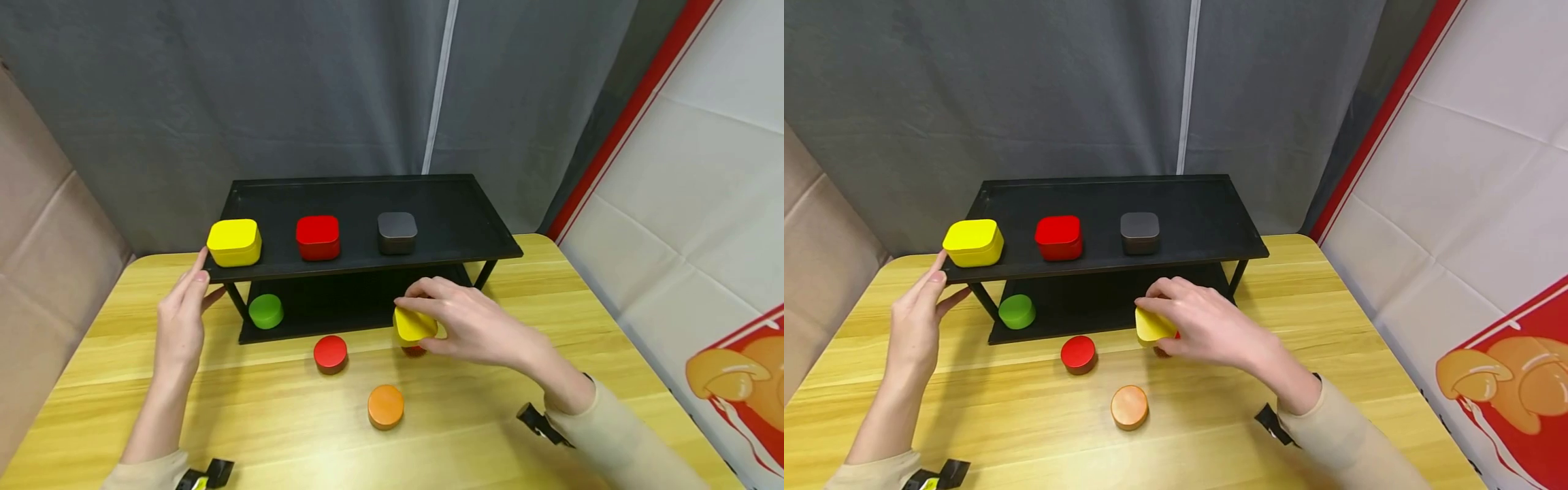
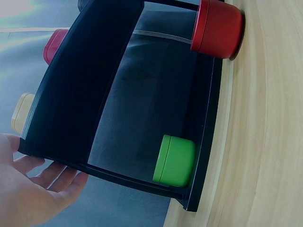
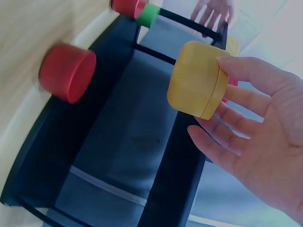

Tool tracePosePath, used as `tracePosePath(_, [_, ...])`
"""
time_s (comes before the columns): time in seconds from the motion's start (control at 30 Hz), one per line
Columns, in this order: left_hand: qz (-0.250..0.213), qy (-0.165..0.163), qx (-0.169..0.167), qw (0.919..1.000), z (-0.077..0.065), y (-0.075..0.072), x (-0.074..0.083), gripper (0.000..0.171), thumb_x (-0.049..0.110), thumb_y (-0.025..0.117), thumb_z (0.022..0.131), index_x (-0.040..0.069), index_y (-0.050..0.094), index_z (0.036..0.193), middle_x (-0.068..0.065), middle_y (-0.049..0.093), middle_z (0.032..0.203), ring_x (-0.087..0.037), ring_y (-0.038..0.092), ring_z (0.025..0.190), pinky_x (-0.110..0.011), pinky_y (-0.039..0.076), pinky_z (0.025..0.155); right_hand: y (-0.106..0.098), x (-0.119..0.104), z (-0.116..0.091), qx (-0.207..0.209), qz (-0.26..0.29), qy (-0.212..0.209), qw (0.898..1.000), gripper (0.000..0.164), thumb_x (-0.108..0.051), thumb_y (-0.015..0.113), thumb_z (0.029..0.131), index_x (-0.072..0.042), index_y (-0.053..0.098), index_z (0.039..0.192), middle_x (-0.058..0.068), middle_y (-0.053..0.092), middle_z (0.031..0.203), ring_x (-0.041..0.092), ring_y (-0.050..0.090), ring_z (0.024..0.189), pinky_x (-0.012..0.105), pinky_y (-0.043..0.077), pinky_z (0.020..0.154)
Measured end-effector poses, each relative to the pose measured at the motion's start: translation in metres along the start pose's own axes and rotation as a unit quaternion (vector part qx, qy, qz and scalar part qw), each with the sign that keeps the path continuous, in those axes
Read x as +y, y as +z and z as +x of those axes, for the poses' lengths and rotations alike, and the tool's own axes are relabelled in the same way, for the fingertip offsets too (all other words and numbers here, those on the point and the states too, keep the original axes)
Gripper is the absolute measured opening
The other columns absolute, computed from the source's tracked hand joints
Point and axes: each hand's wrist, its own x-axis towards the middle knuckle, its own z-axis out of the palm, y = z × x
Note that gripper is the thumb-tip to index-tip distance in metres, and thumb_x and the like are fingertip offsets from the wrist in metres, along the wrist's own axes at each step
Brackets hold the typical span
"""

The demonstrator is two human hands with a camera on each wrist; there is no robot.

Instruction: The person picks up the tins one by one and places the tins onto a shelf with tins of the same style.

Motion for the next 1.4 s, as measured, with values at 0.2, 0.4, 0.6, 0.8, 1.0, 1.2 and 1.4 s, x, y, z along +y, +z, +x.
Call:
tracePosePath(0.2, [-0.016, 0.001, 0.001, 0.9999, -0.001, 0.000, 0.000, 0.048, 0.034, 0.045, 0.110, 0.017, 0.044, 0.155, 0.003, 0.035, 0.168, -0.011, 0.035, 0.154, -0.002, 0.052, 0.092, -0.010, 0.006, -0.003, -0.003, -0.003, 0.010, 1.000, 0.054, -0.021, 0.085, 0.083, -0.017, 0.069, 0.135, -0.002, 0.065, 0.127, 0.012, 0.060, 0.107, 0.024, 0.061, 0.081])
tracePosePath(0.4, [-0.005, -0.006, 0.001, 1.0000, 0.000, 0.000, 0.001, 0.047, 0.035, 0.044, 0.111, 0.019, 0.044, 0.155, 0.004, 0.036, 0.168, -0.011, 0.036, 0.153, -0.003, 0.052, 0.093, -0.025, 0.012, -0.006, -0.007, -0.014, 0.013, 1.000, 0.053, -0.020, 0.086, 0.082, -0.016, 0.071, 0.132, 0.000, 0.065, 0.127, 0.014, 0.061, 0.107, 0.028, 0.063, 0.084])
tracePosePath(0.6, [0.008, -0.010, 0.000, 0.9999, 0.001, 0.000, 0.001, 0.047, 0.036, 0.043, 0.111, 0.020, 0.045, 0.155, 0.005, 0.037, 0.167, -0.011, 0.038, 0.151, -0.003, 0.052, 0.094, -0.044, 0.022, -0.011, -0.010, -0.032, 0.016, 0.999, 0.051, -0.019, 0.086, 0.082, -0.015, 0.072, 0.131, -0.001, 0.065, 0.127, 0.014, 0.061, 0.107, 0.028, 0.062, 0.084])
tracePosePath(0.8, [0.012, -0.003, -0.001, 0.9999, 0.000, -0.001, 0.000, 0.047, 0.036, 0.042, 0.111, 0.018, 0.046, 0.154, 0.005, 0.037, 0.167, -0.010, 0.039, 0.150, -0.004, 0.052, 0.095, -0.057, 0.036, -0.016, -0.013, -0.017, 0.015, 1.000, 0.048, -0.013, 0.085, 0.082, -0.012, 0.072, 0.129, 0.000, 0.065, 0.126, 0.016, 0.062, 0.108, 0.034, 0.063, 0.088])
tracePosePath(1.0, [0.018, -0.008, 0.001, 0.9998, 0.000, -0.001, 0.000, 0.047, 0.037, 0.042, 0.111, 0.018, 0.046, 0.154, 0.006, 0.037, 0.167, -0.009, 0.041, 0.148, -0.003, 0.052, 0.093, -0.068, 0.048, -0.018, -0.021, -0.011, 0.026, 0.999, 0.048, -0.016, 0.083, 0.084, -0.014, 0.071, 0.131, -0.002, 0.065, 0.126, 0.013, 0.063, 0.103, 0.032, 0.062, 0.085])
tracePosePath(1.2, [0.014, -0.004, -0.001, 0.9999, -0.001, 0.000, 0.000, 0.048, 0.036, 0.042, 0.111, 0.014, 0.046, 0.154, 0.005, 0.035, 0.168, -0.010, 0.037, 0.152, -0.003, 0.052, 0.093, -0.081, 0.061, -0.017, -0.017, -0.002, 0.038, 0.999, 0.050, -0.013, 0.083, 0.083, -0.013, 0.071, 0.131, -0.001, 0.065, 0.126, 0.013, 0.063, 0.101, 0.033, 0.064, 0.086])
tracePosePath(1.4, [0.008, -0.001, -0.001, 1.0000, 0.000, 0.000, 0.000, 0.049, 0.036, 0.043, 0.111, 0.012, 0.047, 0.153, 0.004, 0.036, 0.168, -0.009, 0.038, 0.152, -0.002, 0.052, 0.093, -0.089, 0.075, -0.016, -0.005, 0.014, 0.031, 0.999, 0.051, -0.005, 0.082, 0.084, -0.010, 0.070, 0.133, 0.004, 0.066, 0.127, 0.017, 0.064, 0.103, 0.036, 0.065, 0.087])
